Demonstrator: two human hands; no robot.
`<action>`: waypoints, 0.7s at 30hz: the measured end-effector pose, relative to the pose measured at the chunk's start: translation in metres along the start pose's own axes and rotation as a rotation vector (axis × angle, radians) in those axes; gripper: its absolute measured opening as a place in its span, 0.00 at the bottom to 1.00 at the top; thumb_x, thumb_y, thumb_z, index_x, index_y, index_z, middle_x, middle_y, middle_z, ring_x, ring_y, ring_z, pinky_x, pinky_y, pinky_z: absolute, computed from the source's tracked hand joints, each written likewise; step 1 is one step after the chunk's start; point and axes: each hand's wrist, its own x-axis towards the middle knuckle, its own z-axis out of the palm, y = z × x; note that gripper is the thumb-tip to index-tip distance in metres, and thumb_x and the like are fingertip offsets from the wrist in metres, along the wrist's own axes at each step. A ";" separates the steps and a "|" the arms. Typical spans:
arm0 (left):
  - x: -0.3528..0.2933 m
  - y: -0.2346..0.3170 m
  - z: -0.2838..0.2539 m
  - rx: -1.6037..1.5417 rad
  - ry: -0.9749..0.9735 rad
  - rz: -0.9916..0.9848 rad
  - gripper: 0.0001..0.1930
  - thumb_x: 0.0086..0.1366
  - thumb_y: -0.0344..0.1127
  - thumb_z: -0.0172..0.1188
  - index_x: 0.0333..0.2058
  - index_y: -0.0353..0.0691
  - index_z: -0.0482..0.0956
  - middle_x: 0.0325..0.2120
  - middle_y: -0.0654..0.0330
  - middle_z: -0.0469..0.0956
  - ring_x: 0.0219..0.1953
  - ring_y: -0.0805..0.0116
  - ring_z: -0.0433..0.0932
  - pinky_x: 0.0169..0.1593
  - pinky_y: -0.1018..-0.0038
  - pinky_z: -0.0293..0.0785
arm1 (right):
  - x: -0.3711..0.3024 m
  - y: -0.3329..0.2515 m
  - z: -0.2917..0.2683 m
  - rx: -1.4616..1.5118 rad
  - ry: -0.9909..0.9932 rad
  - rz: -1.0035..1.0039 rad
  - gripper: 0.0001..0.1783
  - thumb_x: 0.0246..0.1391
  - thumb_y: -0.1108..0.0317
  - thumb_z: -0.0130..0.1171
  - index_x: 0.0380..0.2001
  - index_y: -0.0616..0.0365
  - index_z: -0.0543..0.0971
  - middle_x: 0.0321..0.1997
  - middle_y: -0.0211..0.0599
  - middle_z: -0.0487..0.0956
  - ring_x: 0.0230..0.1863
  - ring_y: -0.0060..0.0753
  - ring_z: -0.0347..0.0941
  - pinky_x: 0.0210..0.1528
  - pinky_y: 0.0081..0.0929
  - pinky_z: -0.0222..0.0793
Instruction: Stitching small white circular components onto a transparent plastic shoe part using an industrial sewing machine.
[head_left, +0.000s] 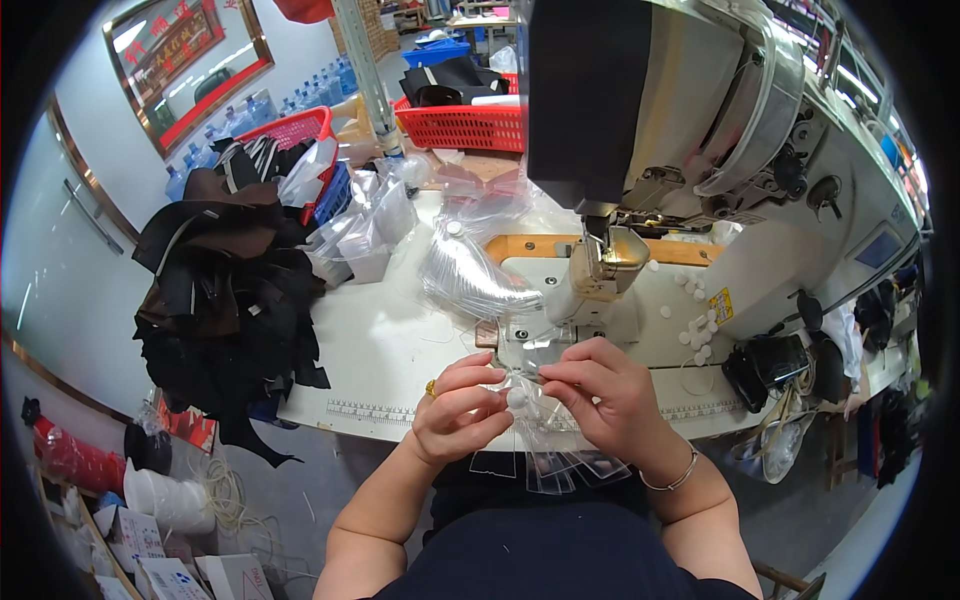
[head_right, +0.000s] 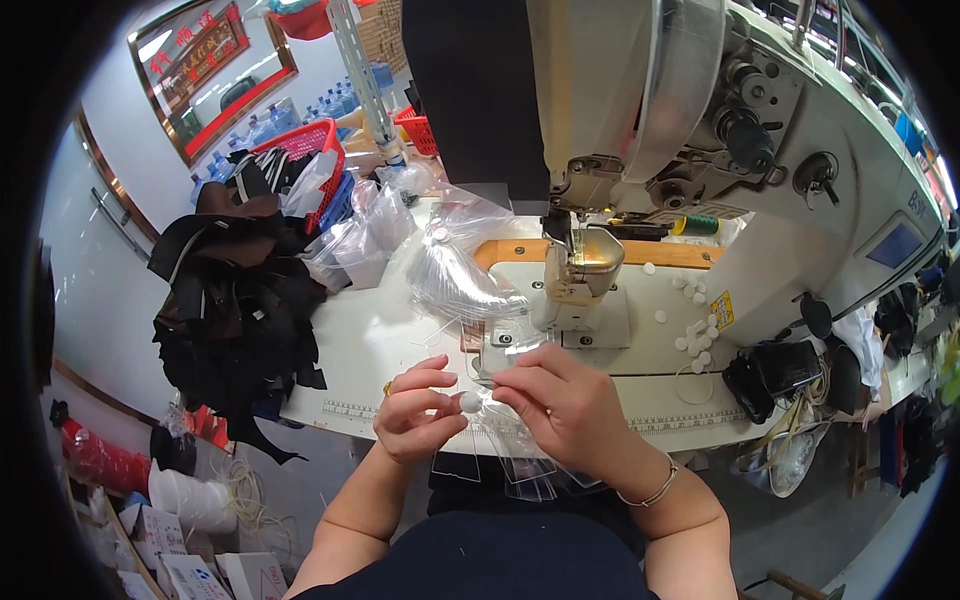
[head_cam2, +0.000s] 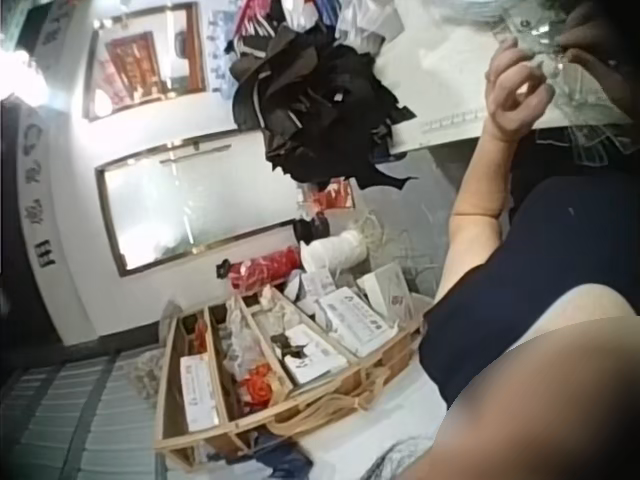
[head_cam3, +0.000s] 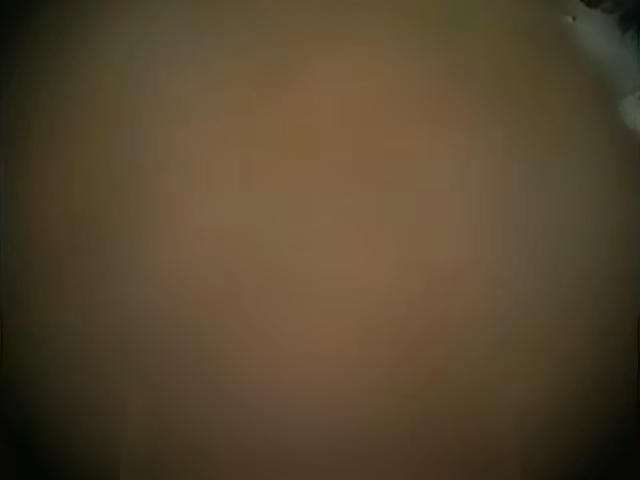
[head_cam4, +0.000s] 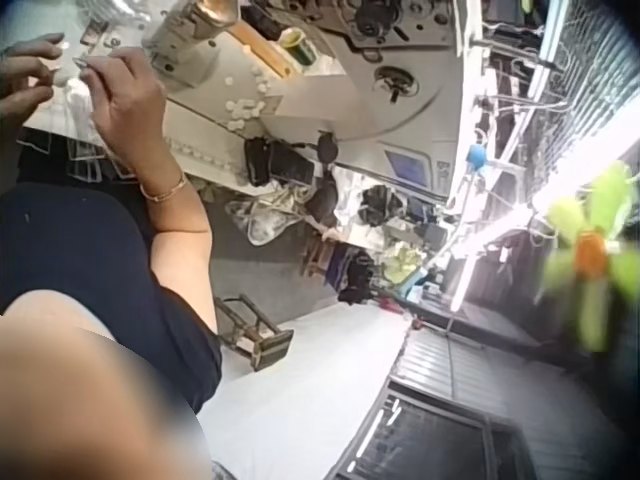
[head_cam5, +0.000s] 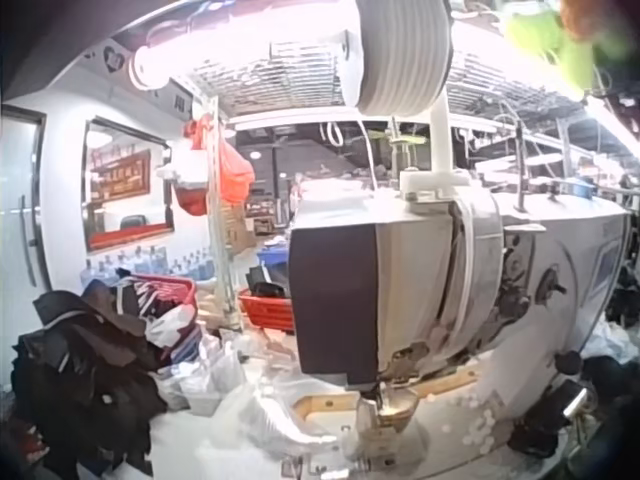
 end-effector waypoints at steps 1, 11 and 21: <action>0.000 0.000 0.000 -0.003 0.003 -0.006 0.13 0.41 0.17 0.63 0.24 0.43 0.75 0.31 0.62 0.67 0.38 0.62 0.74 0.46 0.61 0.75 | 0.000 -0.002 -0.001 0.046 0.002 0.021 0.08 0.44 0.67 0.62 0.30 0.55 0.78 0.29 0.33 0.73 0.25 0.33 0.71 0.24 0.24 0.68; -0.004 -0.002 0.002 -0.021 0.014 -0.006 0.13 0.41 0.17 0.63 0.24 0.43 0.76 0.31 0.61 0.68 0.38 0.62 0.75 0.46 0.61 0.75 | 0.001 0.003 -0.003 0.077 -0.019 0.040 0.11 0.43 0.67 0.63 0.33 0.55 0.77 0.30 0.33 0.72 0.26 0.33 0.71 0.26 0.25 0.68; -0.007 -0.002 0.003 -0.099 0.046 -0.097 0.10 0.42 0.18 0.63 0.23 0.41 0.76 0.31 0.61 0.68 0.39 0.60 0.74 0.47 0.58 0.73 | -0.006 0.002 0.005 0.056 0.052 0.021 0.11 0.41 0.70 0.64 0.31 0.55 0.78 0.28 0.32 0.72 0.24 0.32 0.71 0.24 0.24 0.68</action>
